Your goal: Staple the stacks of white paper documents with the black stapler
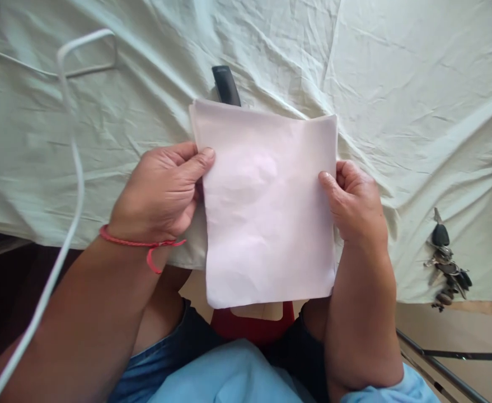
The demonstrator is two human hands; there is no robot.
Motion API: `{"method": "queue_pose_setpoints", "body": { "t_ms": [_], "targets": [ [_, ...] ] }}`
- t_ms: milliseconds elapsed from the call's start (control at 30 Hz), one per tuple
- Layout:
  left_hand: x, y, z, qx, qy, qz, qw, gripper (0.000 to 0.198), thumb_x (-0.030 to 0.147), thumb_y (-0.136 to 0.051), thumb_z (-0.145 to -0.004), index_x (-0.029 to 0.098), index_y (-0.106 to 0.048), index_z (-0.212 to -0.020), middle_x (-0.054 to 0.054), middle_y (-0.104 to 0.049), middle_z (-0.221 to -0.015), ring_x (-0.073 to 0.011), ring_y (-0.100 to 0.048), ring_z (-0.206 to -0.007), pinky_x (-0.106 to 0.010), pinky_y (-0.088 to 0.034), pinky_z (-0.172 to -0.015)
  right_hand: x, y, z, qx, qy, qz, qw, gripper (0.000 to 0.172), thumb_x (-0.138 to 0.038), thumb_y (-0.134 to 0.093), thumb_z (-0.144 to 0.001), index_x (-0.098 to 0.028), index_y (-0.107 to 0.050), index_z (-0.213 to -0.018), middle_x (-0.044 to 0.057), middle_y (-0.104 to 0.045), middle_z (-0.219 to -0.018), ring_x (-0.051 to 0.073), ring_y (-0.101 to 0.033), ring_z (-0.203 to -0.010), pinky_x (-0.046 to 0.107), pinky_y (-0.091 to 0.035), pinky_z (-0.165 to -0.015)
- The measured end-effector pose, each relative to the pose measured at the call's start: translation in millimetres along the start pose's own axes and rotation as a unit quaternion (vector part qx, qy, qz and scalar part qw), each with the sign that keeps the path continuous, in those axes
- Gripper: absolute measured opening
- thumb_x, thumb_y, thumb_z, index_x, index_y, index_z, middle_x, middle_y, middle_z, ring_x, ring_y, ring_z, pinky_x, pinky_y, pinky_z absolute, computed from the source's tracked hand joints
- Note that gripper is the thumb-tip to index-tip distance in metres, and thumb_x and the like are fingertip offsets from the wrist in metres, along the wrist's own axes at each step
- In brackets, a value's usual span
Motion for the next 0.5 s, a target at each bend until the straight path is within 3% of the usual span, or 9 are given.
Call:
{"method": "queue_pose_setpoints", "body": {
  "t_ms": [100, 300, 500],
  "targets": [
    [-6, -10.4, -3, 0.002, -0.006, 0.005, 1.0, 0.019, 0.031, -0.078, -0.1, 0.02, -0.072, -0.085, -0.004, -0.08, -0.085, -0.0231, -0.079, -0.093, -0.031, -0.065, -0.08, 4, 0, -4, -0.018, -0.015, -0.009, 1.0, 0.017, -0.03, -0.079, -0.089, -0.021, -0.083, -0.102, 0.001, -0.072, -0.083, 0.011, -0.062, -0.071, 0.022, -0.048, -0.061],
    [-5, -15.5, -10, 0.02, -0.038, 0.008, 0.999, 0.018, 0.021, -0.07, -0.1, 0.02, -0.071, -0.082, -0.003, -0.08, -0.086, -0.0205, -0.079, -0.09, -0.03, -0.063, -0.081, 7, 4, -11, -0.006, 0.0, -0.069, 0.998, 0.016, -0.024, -0.08, -0.081, -0.021, -0.083, -0.097, 0.0, -0.075, -0.086, 0.01, -0.064, -0.074, 0.022, -0.051, -0.065],
    [-3, -10.6, -7, 0.052, 0.024, 0.032, 0.998, 0.025, 0.006, -0.062, -0.097, 0.019, -0.068, -0.077, -0.002, -0.075, -0.076, -0.0205, -0.08, -0.091, -0.033, -0.065, -0.088, 9, 5, -10, -0.007, -0.02, -0.091, 0.996, 0.02, -0.026, -0.086, -0.075, -0.018, -0.083, -0.094, 0.001, -0.076, -0.084, 0.011, -0.063, -0.074, 0.024, -0.054, -0.068]
  ]
}}
Point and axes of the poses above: each hand's wrist, its own z-axis away from the middle knuckle, its own y-axis out of the back of the hand, x = y × z, the point moved 8 cm from there along -z, towards the middle knuckle
